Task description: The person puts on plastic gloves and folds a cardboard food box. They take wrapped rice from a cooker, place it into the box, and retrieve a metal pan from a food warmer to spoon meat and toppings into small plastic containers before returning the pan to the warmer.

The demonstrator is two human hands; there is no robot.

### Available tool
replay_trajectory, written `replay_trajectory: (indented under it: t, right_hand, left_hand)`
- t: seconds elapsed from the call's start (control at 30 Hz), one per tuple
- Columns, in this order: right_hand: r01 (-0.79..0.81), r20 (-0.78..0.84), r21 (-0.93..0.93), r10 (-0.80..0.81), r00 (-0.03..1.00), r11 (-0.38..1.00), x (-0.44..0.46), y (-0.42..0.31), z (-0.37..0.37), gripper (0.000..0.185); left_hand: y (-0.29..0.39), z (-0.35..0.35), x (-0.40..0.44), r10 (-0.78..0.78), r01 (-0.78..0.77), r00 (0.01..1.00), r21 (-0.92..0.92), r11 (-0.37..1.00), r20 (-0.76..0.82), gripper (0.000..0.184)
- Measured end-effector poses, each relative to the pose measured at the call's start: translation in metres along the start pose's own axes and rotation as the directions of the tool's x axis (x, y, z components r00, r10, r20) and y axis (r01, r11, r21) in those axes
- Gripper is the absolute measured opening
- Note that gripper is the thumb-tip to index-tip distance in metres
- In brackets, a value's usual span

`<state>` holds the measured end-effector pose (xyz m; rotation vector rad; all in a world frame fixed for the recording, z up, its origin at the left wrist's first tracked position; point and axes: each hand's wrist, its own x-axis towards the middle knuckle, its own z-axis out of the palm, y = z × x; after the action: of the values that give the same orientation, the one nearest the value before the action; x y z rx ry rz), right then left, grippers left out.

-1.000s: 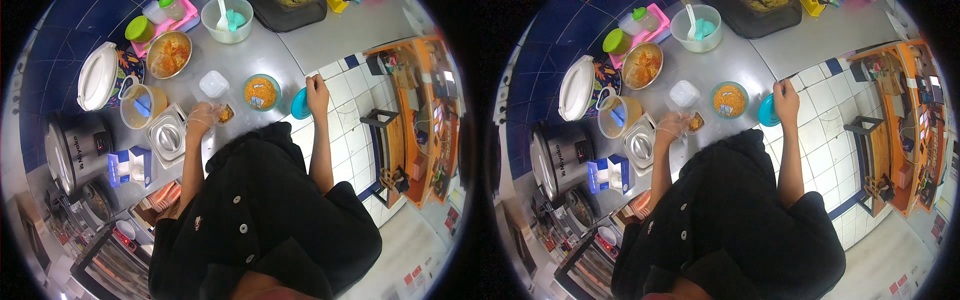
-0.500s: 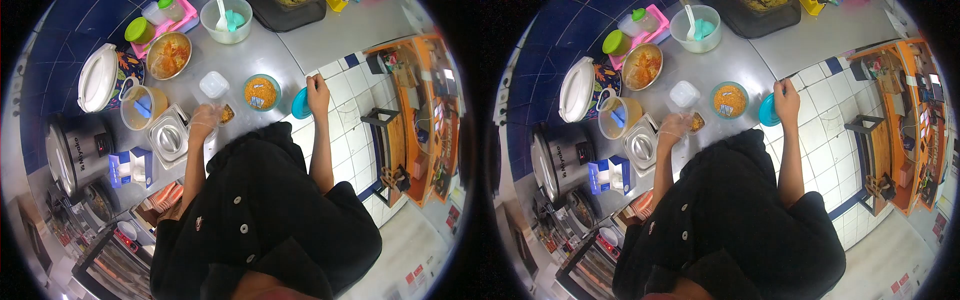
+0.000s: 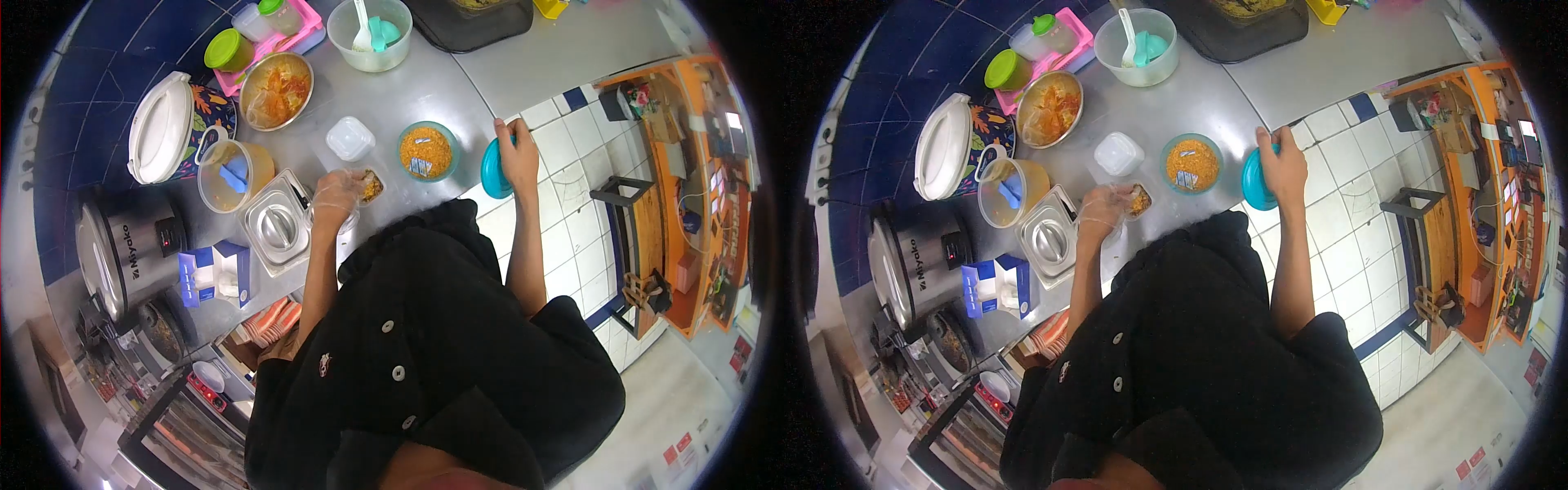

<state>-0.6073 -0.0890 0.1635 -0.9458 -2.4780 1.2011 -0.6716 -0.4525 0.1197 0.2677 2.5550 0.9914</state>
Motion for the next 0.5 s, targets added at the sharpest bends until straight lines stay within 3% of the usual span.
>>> replay_trajectory:
  t: [0.07,0.17,0.27,0.33,0.4,0.5]
  right_hand:
    - [-0.014,0.041,-0.134,0.020,0.999,0.991,-0.005,-0.021,-0.005,0.057]
    - [0.008,0.144,-0.109,0.007,0.990,0.994,-0.003,-0.038,-0.004,0.069]
    - [0.139,0.171,-0.086,-0.123,0.978,0.987,-0.003,-0.056,0.005,0.071]
    - [0.140,0.236,-0.129,-0.107,0.966,0.982,-0.003,-0.072,0.013,0.071]
    - [0.324,0.264,-0.252,-0.257,0.930,0.912,-0.005,-0.084,0.028,0.071]
    - [0.396,0.298,-0.320,-0.305,0.904,0.861,-0.013,-0.093,0.058,0.068]
  left_hand:
    - [0.015,-0.007,-0.003,-0.038,0.038,0.999,-0.019,0.999,0.018,0.022]
    - [0.016,-0.007,-0.003,-0.066,0.068,0.997,-0.053,0.996,0.036,0.024]
    - [0.001,0.002,-0.001,-0.021,0.022,1.000,-0.036,0.999,0.007,0.025]
    - [0.008,-0.002,-0.001,0.018,-0.018,1.000,-0.001,1.000,-0.021,0.025]
    - [0.024,-0.010,-0.006,-0.082,0.082,0.997,0.023,0.996,-0.014,0.026]
    - [0.023,-0.011,-0.008,-0.052,0.053,0.998,0.015,0.998,-0.038,0.028]
